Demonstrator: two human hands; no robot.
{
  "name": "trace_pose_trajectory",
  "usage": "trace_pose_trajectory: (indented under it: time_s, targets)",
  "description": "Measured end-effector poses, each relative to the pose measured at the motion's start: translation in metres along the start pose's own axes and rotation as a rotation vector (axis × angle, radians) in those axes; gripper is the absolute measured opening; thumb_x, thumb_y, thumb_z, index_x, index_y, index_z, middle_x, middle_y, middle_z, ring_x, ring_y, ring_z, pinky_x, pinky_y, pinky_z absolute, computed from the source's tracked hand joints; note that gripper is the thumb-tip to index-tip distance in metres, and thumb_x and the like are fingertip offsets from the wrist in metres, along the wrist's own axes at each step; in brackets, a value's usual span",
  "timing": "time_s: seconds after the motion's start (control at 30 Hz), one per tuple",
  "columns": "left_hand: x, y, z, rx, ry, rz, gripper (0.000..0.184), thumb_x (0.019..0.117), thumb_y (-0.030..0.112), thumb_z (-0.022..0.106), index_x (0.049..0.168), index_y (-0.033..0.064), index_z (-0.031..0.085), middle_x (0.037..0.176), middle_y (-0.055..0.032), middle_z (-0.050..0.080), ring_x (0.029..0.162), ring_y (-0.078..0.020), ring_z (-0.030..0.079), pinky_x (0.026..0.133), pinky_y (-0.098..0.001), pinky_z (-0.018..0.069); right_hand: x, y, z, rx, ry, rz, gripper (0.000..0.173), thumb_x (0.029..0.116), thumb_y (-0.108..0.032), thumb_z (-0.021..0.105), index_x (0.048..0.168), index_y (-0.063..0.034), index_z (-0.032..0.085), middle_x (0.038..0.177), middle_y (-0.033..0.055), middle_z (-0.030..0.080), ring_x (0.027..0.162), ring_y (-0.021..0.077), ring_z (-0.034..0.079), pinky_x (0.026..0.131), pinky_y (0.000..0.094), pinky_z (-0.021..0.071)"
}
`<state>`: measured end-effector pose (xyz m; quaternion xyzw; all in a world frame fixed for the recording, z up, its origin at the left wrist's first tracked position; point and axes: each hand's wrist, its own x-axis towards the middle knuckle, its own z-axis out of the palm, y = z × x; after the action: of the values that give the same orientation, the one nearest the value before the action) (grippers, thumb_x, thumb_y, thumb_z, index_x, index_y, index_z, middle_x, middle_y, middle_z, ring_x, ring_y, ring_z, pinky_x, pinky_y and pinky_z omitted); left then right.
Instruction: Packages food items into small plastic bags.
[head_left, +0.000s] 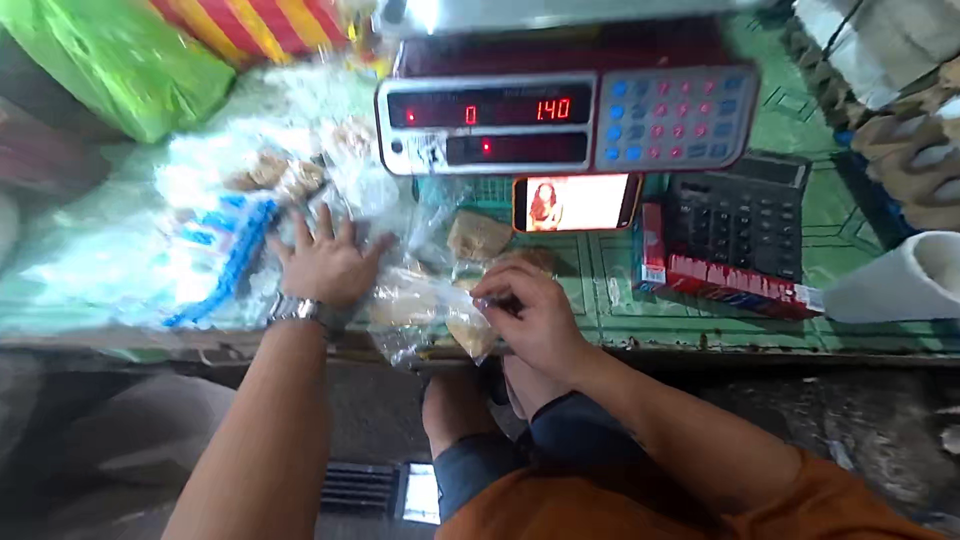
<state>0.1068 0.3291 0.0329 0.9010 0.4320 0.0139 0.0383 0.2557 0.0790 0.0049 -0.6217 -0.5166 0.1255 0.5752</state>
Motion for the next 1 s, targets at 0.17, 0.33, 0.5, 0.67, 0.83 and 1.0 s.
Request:
trace_pose_trajectory:
  time_s: [0.17, 0.33, 0.5, 0.67, 0.83, 1.0]
  targets:
    - [0.001, -0.002, 0.0, -0.012, -0.015, -0.01, 0.092, 0.0994, 0.076, 0.023, 0.158, 0.0063, 0.039, 0.17, -0.0241, 0.013, 0.155, -0.052, 0.004, 0.113, -0.0827, 0.0002, 0.003, 0.004, 0.005, 0.037, -0.005, -0.001, 0.011, 0.091, -0.003, 0.069, 0.1, -0.005, 0.074, 0.107, 0.0071, 0.068, 0.074, 0.0062, 0.065, 0.066, 0.022, 0.0596]
    - [0.02, -0.026, -0.015, -0.101, -0.123, 0.09, 0.061, 0.1093, 0.045, 0.041, 0.16, 0.0101, 0.036, 0.166, -0.029, 0.021, 0.151, -0.0599, 0.009, 0.105, -0.0892, 0.0075, 0.004, 0.002, 0.004, 0.022, 0.004, 0.005, 0.009, 0.0919, -0.004, 0.069, 0.098, -0.004, 0.075, 0.105, 0.0078, 0.069, 0.077, 0.0059, 0.065, 0.069, 0.0206, 0.0585]
    - [0.008, -0.034, 0.007, -0.141, 0.014, 0.012, 0.092, 0.0977, 0.078, 0.022, 0.165, 0.0148, 0.022, 0.168, -0.0302, 0.011, 0.153, -0.0564, 0.004, 0.112, -0.0843, 0.0015, 0.003, 0.004, 0.005, -0.016, -0.015, -0.057, 0.012, 0.0871, 0.003, 0.071, 0.098, -0.0022, 0.073, 0.106, 0.0093, 0.067, 0.08, 0.0078, 0.066, 0.068, 0.0206, 0.0595]
    - [0.005, -0.027, 0.001, -0.187, -0.032, -0.037, 0.093, 0.0973, 0.078, 0.019, 0.166, 0.0154, 0.017, 0.169, -0.0278, 0.007, 0.154, -0.0547, 0.0, 0.112, -0.0832, -0.0004, 0.005, 0.006, 0.006, -0.029, -0.028, -0.05, 0.014, 0.0855, 0.004, 0.071, 0.097, -0.0031, 0.073, 0.108, 0.0082, 0.067, 0.081, 0.0071, 0.065, 0.066, 0.02, 0.0591]
    - [0.013, -0.032, -0.008, -0.126, -0.158, -0.059, 0.089, 0.0983, 0.078, 0.02, 0.167, 0.0204, 0.015, 0.169, -0.0285, 0.004, 0.154, -0.0543, 0.001, 0.112, -0.0834, -0.0008, 0.003, 0.007, 0.009, 0.015, -0.019, -0.002, 0.011, 0.0868, 0.001, 0.071, 0.095, -0.0048, 0.074, 0.107, 0.0069, 0.067, 0.08, 0.007, 0.066, 0.068, 0.0228, 0.0609]
    - [0.012, -0.016, -0.007, -0.115, -0.09, -0.123, 0.09, 0.0997, 0.076, 0.019, 0.166, 0.0149, 0.019, 0.168, -0.0315, 0.009, 0.153, -0.0577, 0.003, 0.11, -0.0859, 0.0007, 0.002, 0.005, 0.002, 0.034, 0.008, -0.045, 0.01, 0.0853, 0.004, 0.071, 0.092, -0.0029, 0.074, 0.103, 0.0077, 0.067, 0.083, 0.0067, 0.066, 0.07, 0.0195, 0.0593]
